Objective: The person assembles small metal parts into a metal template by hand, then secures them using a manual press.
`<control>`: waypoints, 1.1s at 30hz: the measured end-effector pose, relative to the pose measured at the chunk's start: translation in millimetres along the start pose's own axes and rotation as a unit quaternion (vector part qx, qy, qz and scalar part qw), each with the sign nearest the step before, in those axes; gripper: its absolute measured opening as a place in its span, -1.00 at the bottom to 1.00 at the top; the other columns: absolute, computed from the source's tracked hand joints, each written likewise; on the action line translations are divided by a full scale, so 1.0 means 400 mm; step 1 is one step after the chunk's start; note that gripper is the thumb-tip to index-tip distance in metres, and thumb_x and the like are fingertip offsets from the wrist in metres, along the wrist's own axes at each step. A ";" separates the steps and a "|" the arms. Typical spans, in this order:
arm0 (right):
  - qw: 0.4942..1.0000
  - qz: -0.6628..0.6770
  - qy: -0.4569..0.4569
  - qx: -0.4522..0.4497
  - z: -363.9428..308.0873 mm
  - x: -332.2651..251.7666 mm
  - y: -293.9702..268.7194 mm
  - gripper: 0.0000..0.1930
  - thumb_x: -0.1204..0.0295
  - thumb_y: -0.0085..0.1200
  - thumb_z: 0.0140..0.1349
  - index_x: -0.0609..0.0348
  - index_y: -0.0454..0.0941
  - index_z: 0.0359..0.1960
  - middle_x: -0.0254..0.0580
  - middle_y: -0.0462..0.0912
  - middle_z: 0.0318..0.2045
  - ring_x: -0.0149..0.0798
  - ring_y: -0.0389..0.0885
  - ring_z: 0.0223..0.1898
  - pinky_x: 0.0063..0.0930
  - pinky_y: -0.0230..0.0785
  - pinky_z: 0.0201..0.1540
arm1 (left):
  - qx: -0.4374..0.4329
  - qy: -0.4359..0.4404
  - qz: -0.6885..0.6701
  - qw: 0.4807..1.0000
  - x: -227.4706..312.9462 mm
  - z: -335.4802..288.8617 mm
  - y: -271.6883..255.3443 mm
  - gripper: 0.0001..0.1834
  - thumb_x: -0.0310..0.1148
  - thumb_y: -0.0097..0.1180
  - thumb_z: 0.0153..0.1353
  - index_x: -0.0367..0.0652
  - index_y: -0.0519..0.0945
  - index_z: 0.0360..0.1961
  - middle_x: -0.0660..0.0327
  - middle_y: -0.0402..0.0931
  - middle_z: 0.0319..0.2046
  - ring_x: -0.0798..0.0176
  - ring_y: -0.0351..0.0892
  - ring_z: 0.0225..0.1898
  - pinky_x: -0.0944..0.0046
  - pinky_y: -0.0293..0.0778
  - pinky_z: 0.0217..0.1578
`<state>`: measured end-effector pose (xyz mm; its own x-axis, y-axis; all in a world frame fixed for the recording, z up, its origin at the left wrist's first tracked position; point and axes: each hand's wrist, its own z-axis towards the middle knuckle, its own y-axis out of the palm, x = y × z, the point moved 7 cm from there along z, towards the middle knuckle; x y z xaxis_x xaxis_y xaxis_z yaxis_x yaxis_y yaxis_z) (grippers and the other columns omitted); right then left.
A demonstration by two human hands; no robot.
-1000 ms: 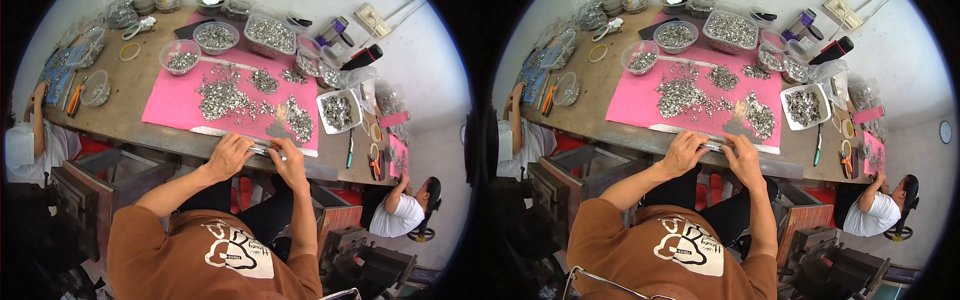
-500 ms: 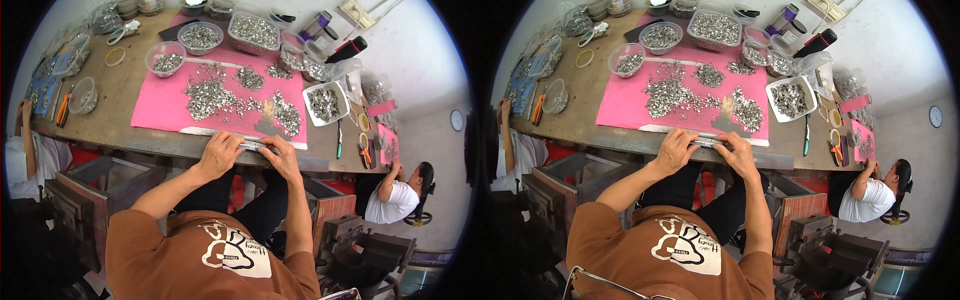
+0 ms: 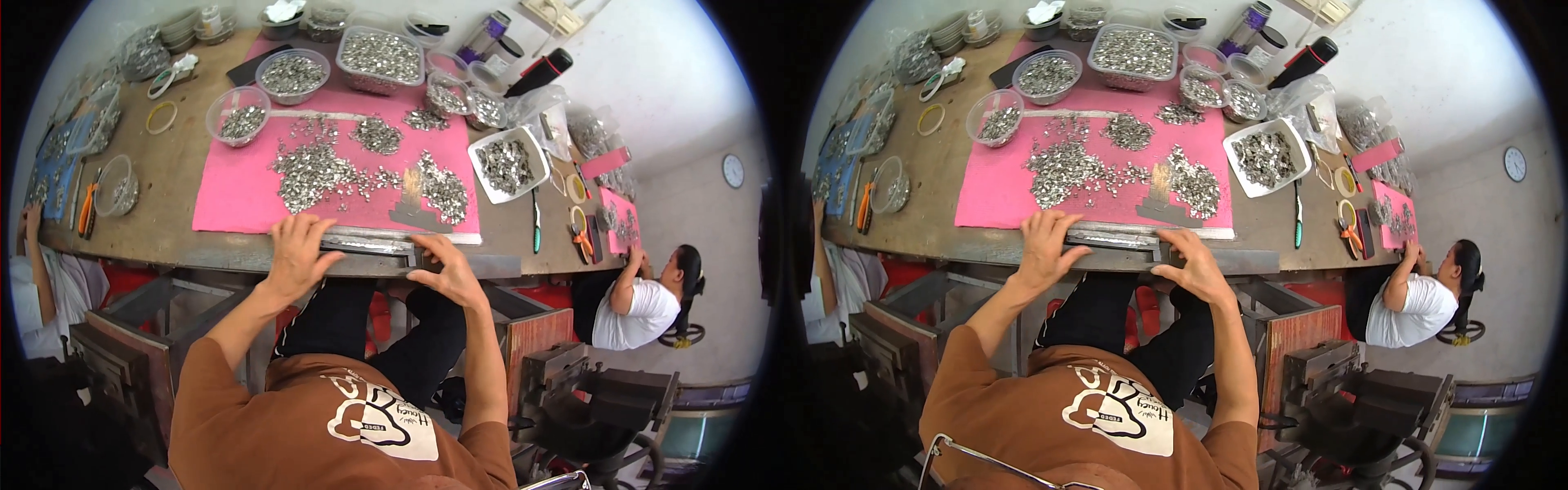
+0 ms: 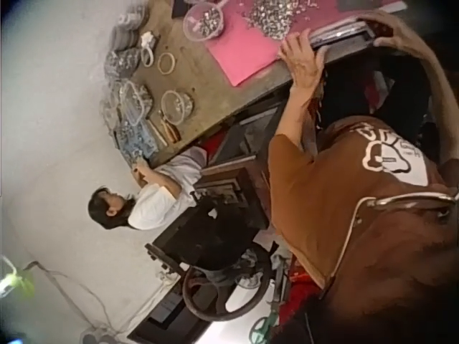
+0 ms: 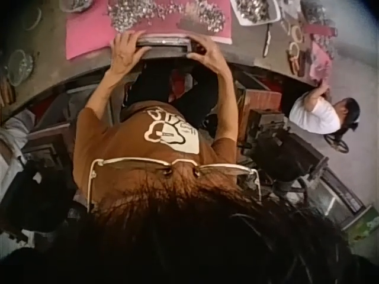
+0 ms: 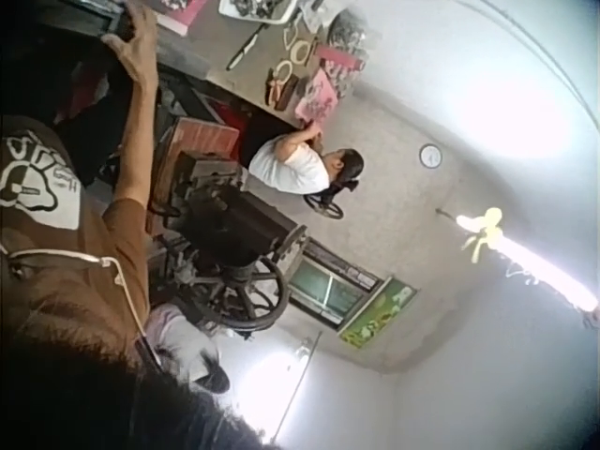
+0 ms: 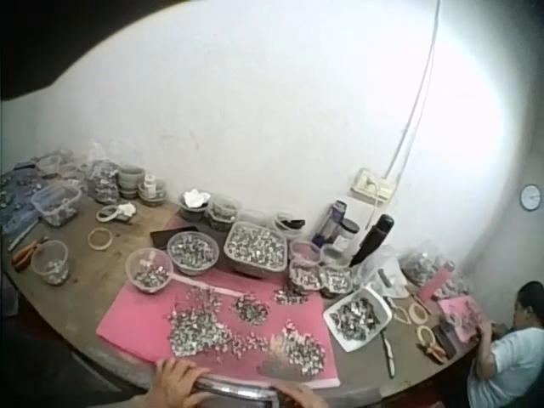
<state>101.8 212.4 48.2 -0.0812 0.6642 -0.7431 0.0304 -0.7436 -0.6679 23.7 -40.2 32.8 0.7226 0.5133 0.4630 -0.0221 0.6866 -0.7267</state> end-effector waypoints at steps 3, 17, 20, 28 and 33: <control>0.999 0.012 0.001 0.032 -0.003 0.000 0.000 -0.45 0.48 0.42 0.10 0.21 0.56 0.17 -0.10 0.60 -0.08 -0.10 0.63 -0.12 -0.28 0.51 -0.11 | -0.007 0.019 -0.022 1.000 -0.016 0.010 0.027 -0.50 -0.19 0.46 0.01 -0.11 0.63 -0.01 0.18 0.48 -0.09 0.05 0.41 -0.03 0.01 0.19 0.03; 0.892 -0.122 0.127 0.416 -0.735 0.001 -0.318 -0.50 0.35 0.54 0.00 0.26 0.64 -0.03 -0.21 0.57 -0.29 -0.29 0.61 -0.33 -0.42 0.52 -0.22 | -0.236 0.167 -0.439 0.850 0.649 0.212 0.397 -0.70 -0.48 0.37 0.09 -0.20 0.66 -0.11 0.10 0.55 -0.22 0.08 0.57 -0.15 0.20 0.46 -0.07; 0.848 -0.141 0.205 0.468 -0.950 -0.009 -0.325 -0.53 0.33 0.56 -0.03 0.25 0.65 -0.12 -0.24 0.55 -0.37 -0.32 0.57 -0.39 -0.44 0.47 -0.29 | -0.373 0.122 -0.560 0.730 0.883 0.160 0.601 -0.50 -0.46 0.32 0.21 -0.21 0.52 0.18 0.20 0.58 -0.11 0.29 0.57 -0.07 0.29 0.48 -0.01; 0.685 -0.119 0.396 0.600 -1.148 0.059 -0.273 -0.50 0.19 0.63 -0.12 0.18 0.48 -0.45 -0.30 0.48 -0.60 -0.33 0.46 -0.57 -0.40 0.37 -0.48 | -0.533 0.104 -0.589 0.598 1.288 0.020 0.876 -0.55 -0.50 -0.02 0.43 -0.26 0.47 0.32 0.23 0.57 -0.04 0.36 0.49 -0.03 0.33 0.42 0.08; 0.686 -0.242 0.367 0.579 -1.085 0.118 -0.280 -0.42 0.06 0.65 -0.16 0.11 0.43 -0.50 -0.30 0.55 -0.61 -0.29 0.53 -0.53 -0.32 0.43 -0.29 | -0.545 0.230 -0.439 0.676 1.380 -0.021 0.928 -0.53 -0.38 -0.05 0.50 -0.08 0.44 0.40 -0.05 0.48 0.29 -0.07 0.42 0.34 0.20 0.28 0.34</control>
